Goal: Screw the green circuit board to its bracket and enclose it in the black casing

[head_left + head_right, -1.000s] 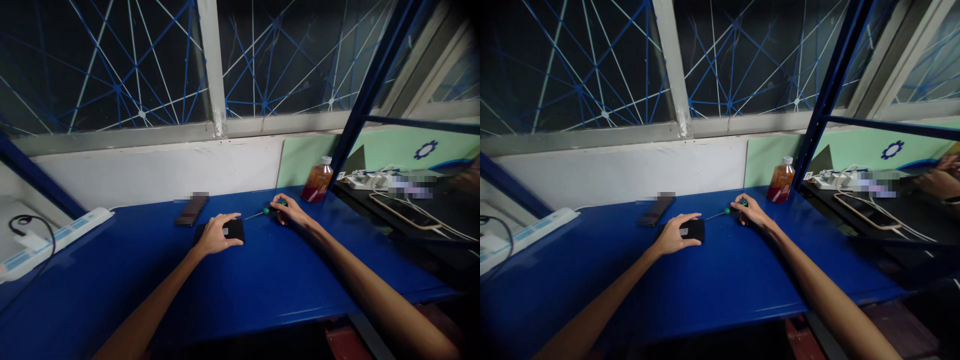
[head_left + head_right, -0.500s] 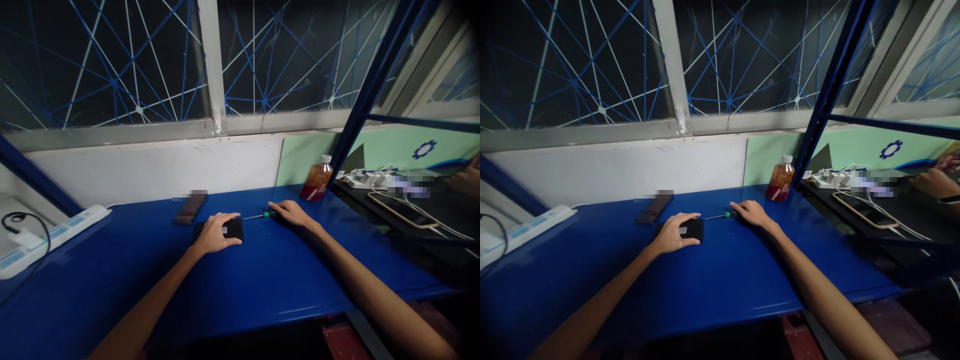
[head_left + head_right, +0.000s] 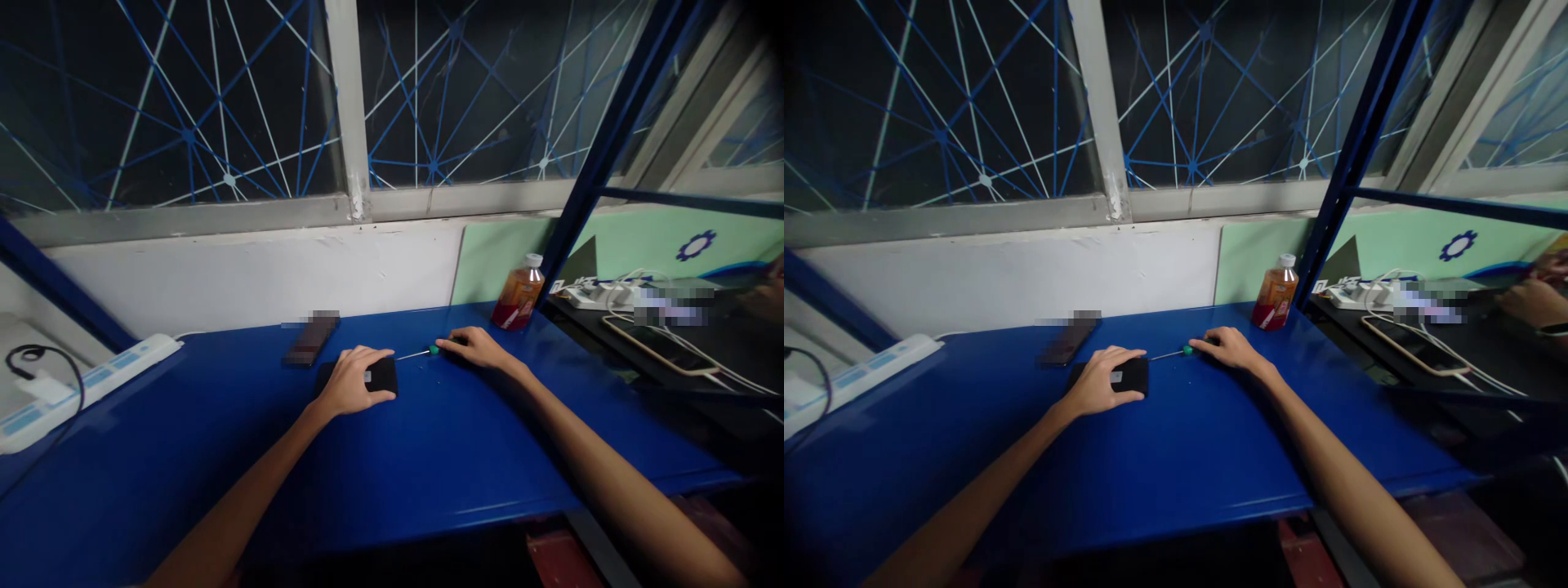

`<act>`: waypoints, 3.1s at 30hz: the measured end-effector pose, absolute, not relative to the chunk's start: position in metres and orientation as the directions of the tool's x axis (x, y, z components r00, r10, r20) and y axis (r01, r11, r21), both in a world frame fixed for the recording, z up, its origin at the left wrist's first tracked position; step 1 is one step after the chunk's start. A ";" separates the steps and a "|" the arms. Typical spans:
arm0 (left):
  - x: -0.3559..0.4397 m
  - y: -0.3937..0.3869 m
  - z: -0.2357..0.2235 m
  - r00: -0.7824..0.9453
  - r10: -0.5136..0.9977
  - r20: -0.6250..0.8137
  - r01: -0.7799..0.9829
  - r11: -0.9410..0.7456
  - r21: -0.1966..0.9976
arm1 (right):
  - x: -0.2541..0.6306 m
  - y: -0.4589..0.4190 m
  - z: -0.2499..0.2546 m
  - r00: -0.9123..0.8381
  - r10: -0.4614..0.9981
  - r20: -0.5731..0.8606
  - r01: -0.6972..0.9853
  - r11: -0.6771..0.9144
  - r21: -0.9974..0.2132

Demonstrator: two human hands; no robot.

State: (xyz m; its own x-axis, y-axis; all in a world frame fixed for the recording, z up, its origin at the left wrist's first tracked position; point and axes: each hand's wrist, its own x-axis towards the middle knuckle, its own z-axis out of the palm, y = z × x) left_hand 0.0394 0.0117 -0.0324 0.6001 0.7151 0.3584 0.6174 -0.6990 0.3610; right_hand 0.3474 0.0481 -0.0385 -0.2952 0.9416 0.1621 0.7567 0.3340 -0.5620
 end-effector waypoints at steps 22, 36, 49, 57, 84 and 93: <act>0.041 0.020 -0.038 0.588 0.652 0.478 0.619 -0.744 0.253 | 0.339 0.053 -0.046 -0.238 0.963 0.124 0.713 0.260 -0.651; 0.051 0.020 -0.039 0.659 0.577 0.482 0.605 -0.788 0.116 | 0.342 0.050 -0.039 -0.102 0.988 0.118 0.798 0.153 -0.584; 0.054 0.023 -0.041 0.711 0.543 0.447 0.605 -0.796 0.004 | 0.352 0.047 -0.042 -0.227 0.968 0.105 0.584 0.221 -0.781; 0.057 0.021 -0.045 0.734 0.520 0.436 0.603 -0.795 -0.067 | 0.350 0.046 -0.045 -0.136 0.971 0.198 0.646 0.238 -0.725; 0.055 0.017 -0.043 0.735 0.542 0.408 0.617 -0.784 -0.068 | 0.355 0.038 -0.036 -0.188 0.954 0.233 0.785 0.288 -0.548; 0.054 0.019 -0.045 0.735 0.532 0.421 0.614 -0.785 -0.081 | 0.362 0.042 -0.041 -0.338 0.928 0.158 0.493 0.318 -0.810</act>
State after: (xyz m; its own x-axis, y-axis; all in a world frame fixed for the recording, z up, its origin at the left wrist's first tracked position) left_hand 0.0536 0.0187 -0.0446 0.7347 0.5317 0.4213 0.6144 -0.7848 -0.0808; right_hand 0.3617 0.0420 -0.0406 -0.3381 0.9277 0.1583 0.4926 0.3178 -0.8102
